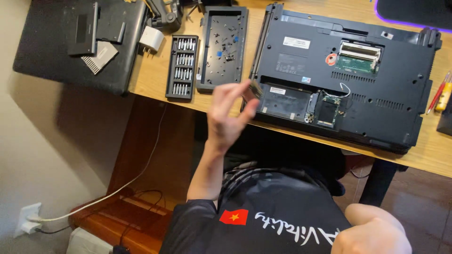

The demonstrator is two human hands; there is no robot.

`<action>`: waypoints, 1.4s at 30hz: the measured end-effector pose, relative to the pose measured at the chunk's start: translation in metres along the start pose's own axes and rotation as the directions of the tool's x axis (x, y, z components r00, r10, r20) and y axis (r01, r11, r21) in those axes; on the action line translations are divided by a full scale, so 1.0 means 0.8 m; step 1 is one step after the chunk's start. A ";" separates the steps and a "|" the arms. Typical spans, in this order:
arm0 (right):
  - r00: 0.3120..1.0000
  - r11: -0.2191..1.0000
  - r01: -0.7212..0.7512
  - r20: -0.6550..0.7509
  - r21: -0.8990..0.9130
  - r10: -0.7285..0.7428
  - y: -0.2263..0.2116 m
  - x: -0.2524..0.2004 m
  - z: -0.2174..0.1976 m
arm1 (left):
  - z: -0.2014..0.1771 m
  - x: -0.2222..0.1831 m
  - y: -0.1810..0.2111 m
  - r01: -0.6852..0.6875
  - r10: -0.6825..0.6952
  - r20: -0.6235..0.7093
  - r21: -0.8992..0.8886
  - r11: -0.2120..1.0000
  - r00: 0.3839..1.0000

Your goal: Disassemble a laptop to remove and inspect internal components.

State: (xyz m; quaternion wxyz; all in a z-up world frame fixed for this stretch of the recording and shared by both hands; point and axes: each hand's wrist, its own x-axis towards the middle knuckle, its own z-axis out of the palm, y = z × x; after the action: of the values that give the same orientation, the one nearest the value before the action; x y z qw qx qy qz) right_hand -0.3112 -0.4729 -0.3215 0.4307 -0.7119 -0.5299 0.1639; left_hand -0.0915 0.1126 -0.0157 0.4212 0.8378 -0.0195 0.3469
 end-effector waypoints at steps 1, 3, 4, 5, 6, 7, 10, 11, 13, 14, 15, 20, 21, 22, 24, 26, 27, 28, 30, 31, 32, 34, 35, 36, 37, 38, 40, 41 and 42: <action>0.999 1.000 0.005 0.033 0.007 -0.005 0.009 -0.001 -0.001 | -0.006 0.001 -0.003 0.001 -0.001 -0.004 0.003 1.000 1.000; 0.996 1.000 0.010 0.089 0.016 -0.011 0.027 0.000 0.001 | -0.017 0.005 -0.011 0.041 -0.031 -0.065 0.154 0.987 0.997; 0.994 1.000 0.008 0.113 0.017 -0.010 0.040 -0.010 0.007 | -0.018 0.005 -0.012 0.036 -0.027 -0.065 0.148 0.988 0.998; 0.990 1.000 0.006 0.138 0.018 -0.008 0.055 -0.020 0.011 | -0.017 0.006 -0.012 0.054 -0.043 -0.070 0.154 0.987 0.997; 0.988 1.000 -0.005 0.157 0.019 0.002 0.064 -0.032 0.019 | -0.014 0.006 -0.013 0.070 -0.060 -0.068 0.154 0.986 0.996; 0.984 1.000 -0.015 0.176 0.019 0.012 0.071 -0.043 0.026 | -0.009 0.004 -0.010 0.063 -0.055 -0.059 0.141 0.988 0.997; 0.975 0.998 -0.067 0.212 0.016 0.062 0.080 -0.077 0.053 | 0.011 0.000 -0.003 0.040 -0.040 -0.001 0.062 0.997 0.999; 0.972 0.996 -0.086 0.219 0.010 0.082 0.085 -0.087 0.061 | 0.018 -0.002 -0.002 0.037 -0.038 0.015 0.051 0.998 0.999; 0.966 0.992 -0.128 0.227 0.001 0.125 0.083 -0.096 0.082 | 0.034 -0.002 0.000 0.019 -0.020 0.052 0.012 1.000 0.998; 0.962 0.990 -0.141 0.236 0.005 0.136 0.089 -0.097 0.090 | 0.037 -0.003 0.001 0.011 -0.012 0.060 0.025 1.000 0.998; 0.958 0.988 -0.155 0.244 0.009 0.148 0.105 -0.099 0.092 | 0.039 -0.004 0.002 0.001 -0.004 0.068 0.038 0.999 0.998; 0.931 0.981 -0.189 0.328 0.050 0.163 0.082 0.062 0.036 | 0.052 -0.008 0.009 -0.073 0.068 0.069 0.073 0.995 0.995; 0.923 0.979 -0.193 0.349 0.060 0.161 0.041 0.126 -0.032 | 0.053 -0.008 0.010 -0.083 0.078 0.064 0.079 0.993 0.995; 0.924 0.979 -0.193 0.346 0.062 0.160 0.008 0.272 -0.089 | 0.053 -0.009 0.010 -0.085 0.080 0.067 0.080 0.993 0.995; 0.635 0.457 0.418 0.108 0.785 -0.765 -0.155 0.470 -0.273 | 0.053 -0.011 0.009 -0.068 0.063 0.068 0.074 0.995 0.996; 0.591 0.440 0.425 0.126 0.791 -0.797 -0.146 0.462 -0.272 | 0.054 -0.013 0.008 -0.055 0.050 0.071 0.071 0.996 0.996; 0.545 0.423 0.429 0.145 0.798 -0.826 -0.143 0.458 -0.271 | 0.053 -0.014 0.007 -0.040 0.035 0.072 0.068 0.997 0.997; 0.544 0.423 0.430 0.145 0.797 -0.826 -0.141 0.457 -0.272 | 0.054 -0.013 0.007 -0.041 0.036 0.071 0.068 0.997 0.997; 0.545 0.507 0.451 0.223 0.734 -0.808 -0.140 0.454 -0.272 | 0.056 -0.013 0.007 -0.039 0.034 0.071 0.068 0.997 0.997; 0.545 0.507 0.452 0.223 0.734 -0.808 -0.143 0.458 -0.272 | 0.056 -0.013 0.007 -0.040 0.035 0.072 0.068 0.997 0.997; 0.556 0.502 0.448 0.209 0.740 -0.804 -0.146 0.462 -0.271 | 0.056 -0.014 0.006 -0.036 0.031 0.072 0.065 0.997 0.997; 0.568 0.497 0.446 0.194 0.744 -0.800 -0.150 0.466 -0.271 | 0.057 -0.014 0.006 -0.033 0.029 0.075 0.061 0.998 0.997; 0.583 0.522 0.429 0.214 0.737 -0.783 -0.151 0.467 -0.271 | 0.057 -0.014 0.006 -0.028 0.023 0.076 0.061 0.998 0.997; 0.598 0.545 0.411 0.235 0.731 -0.766 -0.151 0.467 -0.271 | 0.057 -0.014 0.006 -0.020 0.016 0.077 0.061 0.998 0.997; 0.600 0.545 0.411 0.233 0.731 -0.765 -0.151 0.467 -0.272 | 0.057 -0.014 0.006 -0.020 0.015 0.078 0.060 0.998 0.997; 0.594 0.533 0.422 0.221 0.734 -0.774 -0.151 0.467 -0.272 | 0.057 -0.015 0.006 -0.016 0.011 0.080 0.063 0.998 0.997; 0.588 0.521 0.432 0.208 0.736 -0.781 -0.150 0.467 -0.272 | 0.057 -0.015 0.005 -0.011 0.005 0.083 0.065 0.998 0.997; 0.581 0.507 0.440 0.196 0.742 -0.790 -0.149 0.466 -0.270 | 0.058 -0.014 0.005 -0.012 0.006 0.083 0.068 0.998 0.996; 0.573 0.492 0.447 0.183 0.747 -0.799 -0.148 0.466 -0.269 | 0.058 -0.014 0.005 -0.012 0.006 0.084 0.070 0.997 0.996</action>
State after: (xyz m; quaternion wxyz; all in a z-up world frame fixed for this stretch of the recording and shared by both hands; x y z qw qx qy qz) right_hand -0.0920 -0.2257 -0.0217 0.5130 -0.1981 -0.7646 0.3362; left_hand -0.0754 0.0740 -0.0387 0.3886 0.8658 -0.0286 0.3138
